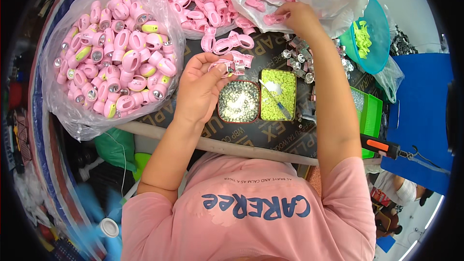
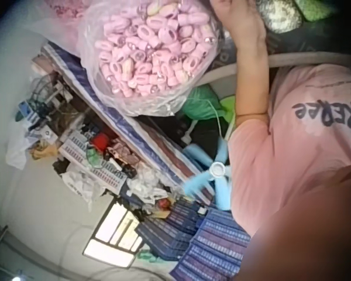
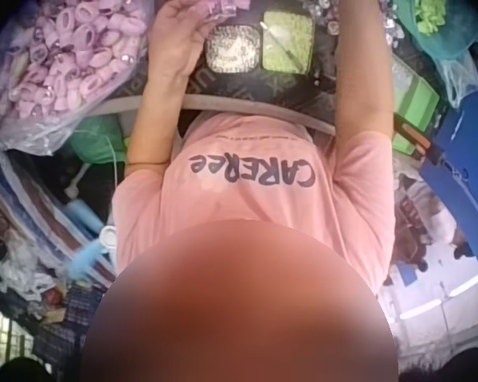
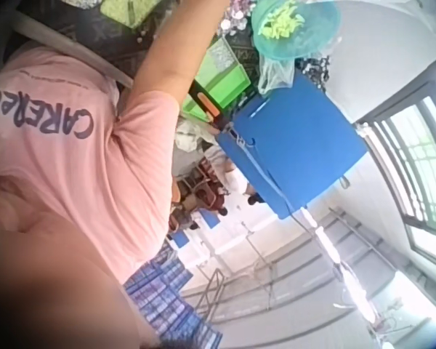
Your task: Assembling small pink toy accessories by gluing fabric bows and decorative pearls onto plastic bases.
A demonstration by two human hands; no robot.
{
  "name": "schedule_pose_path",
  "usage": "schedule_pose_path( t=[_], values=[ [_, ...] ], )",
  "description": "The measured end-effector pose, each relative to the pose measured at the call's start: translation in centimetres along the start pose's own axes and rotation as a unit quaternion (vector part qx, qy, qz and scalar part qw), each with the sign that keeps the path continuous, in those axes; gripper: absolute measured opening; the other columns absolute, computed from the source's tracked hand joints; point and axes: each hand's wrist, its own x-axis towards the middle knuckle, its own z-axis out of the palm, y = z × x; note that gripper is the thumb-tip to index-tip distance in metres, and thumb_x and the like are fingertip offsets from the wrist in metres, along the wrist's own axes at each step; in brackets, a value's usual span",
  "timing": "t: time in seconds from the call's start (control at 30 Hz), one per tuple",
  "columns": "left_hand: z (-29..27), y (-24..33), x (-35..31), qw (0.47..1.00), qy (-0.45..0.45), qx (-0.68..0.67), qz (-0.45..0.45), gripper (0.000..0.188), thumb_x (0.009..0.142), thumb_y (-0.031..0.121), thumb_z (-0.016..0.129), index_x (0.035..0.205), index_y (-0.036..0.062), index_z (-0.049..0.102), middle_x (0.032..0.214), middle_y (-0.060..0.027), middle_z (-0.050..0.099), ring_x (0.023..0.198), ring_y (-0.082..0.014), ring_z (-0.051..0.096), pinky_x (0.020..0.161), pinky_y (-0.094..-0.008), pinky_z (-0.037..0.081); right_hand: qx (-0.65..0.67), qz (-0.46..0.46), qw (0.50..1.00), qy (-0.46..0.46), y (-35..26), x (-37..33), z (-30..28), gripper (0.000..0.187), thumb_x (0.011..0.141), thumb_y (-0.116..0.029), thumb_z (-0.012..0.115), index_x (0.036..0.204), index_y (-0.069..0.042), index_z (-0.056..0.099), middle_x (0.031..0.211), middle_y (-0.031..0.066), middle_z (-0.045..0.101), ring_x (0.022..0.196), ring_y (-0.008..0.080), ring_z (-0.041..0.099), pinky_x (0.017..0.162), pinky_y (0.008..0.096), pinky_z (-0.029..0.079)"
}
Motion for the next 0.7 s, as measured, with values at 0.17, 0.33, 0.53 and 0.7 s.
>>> schedule_pose_path(
  t=[0.17,0.33,0.53,0.7],
  values=[
    [-0.4,0.5,-0.1,0.997,-0.039,-0.038,-0.058,0.021,0.104,0.008,0.058,0.124,0.0027,0.056,0.127,-0.0198,0.066,0.114,-0.0283,0.068,0.100,-0.0440,0.057,-0.097,-0.079,0.985,-0.123,-0.8,1.2,0.9,0.046,0.081,-0.011,0.077,0.127,-0.015,0.071,0.101,0.0105,0.076,0.088,0.0240,0.072,0.081,0.0371,0.056],
    [0.5,1.4,-0.7,0.991,-0.044,-0.086,-0.090,0.024,0.107,0.012,0.051,0.126,-0.0008,0.056,0.129,-0.0194,0.065,0.115,-0.0289,0.067,0.103,-0.0456,0.055,0.163,-0.030,0.984,-0.062,-0.9,-0.3,0.3,0.055,0.083,-0.002,0.076,0.136,-0.012,0.065,0.110,0.0103,0.072,0.086,0.0198,0.071,0.078,0.0321,0.058],
    [1.7,2.0,-1.0,0.990,-0.071,-0.064,-0.104,0.027,0.105,0.006,0.047,0.127,-0.0050,0.056,0.130,-0.0182,0.064,0.117,-0.0268,0.066,0.105,-0.0448,0.053,0.433,0.049,0.900,-0.019,-2.3,-4.4,-1.4,0.053,0.083,0.000,0.078,0.134,-0.005,0.064,0.110,0.0107,0.069,0.077,0.0159,0.073,0.071,0.0274,0.058],
    [1.5,1.6,-1.2,0.986,-0.091,-0.060,-0.127,0.037,0.105,0.008,0.043,0.137,-0.0106,0.049,0.135,-0.0225,0.060,0.122,-0.0282,0.064,0.108,-0.0432,0.052,0.554,0.104,0.826,0.001,-5.4,-10.4,-3.1,0.049,0.081,0.009,0.077,0.128,0.006,0.061,0.106,0.0153,0.073,0.091,0.0207,0.074,0.086,0.0287,0.059]
  ],
)
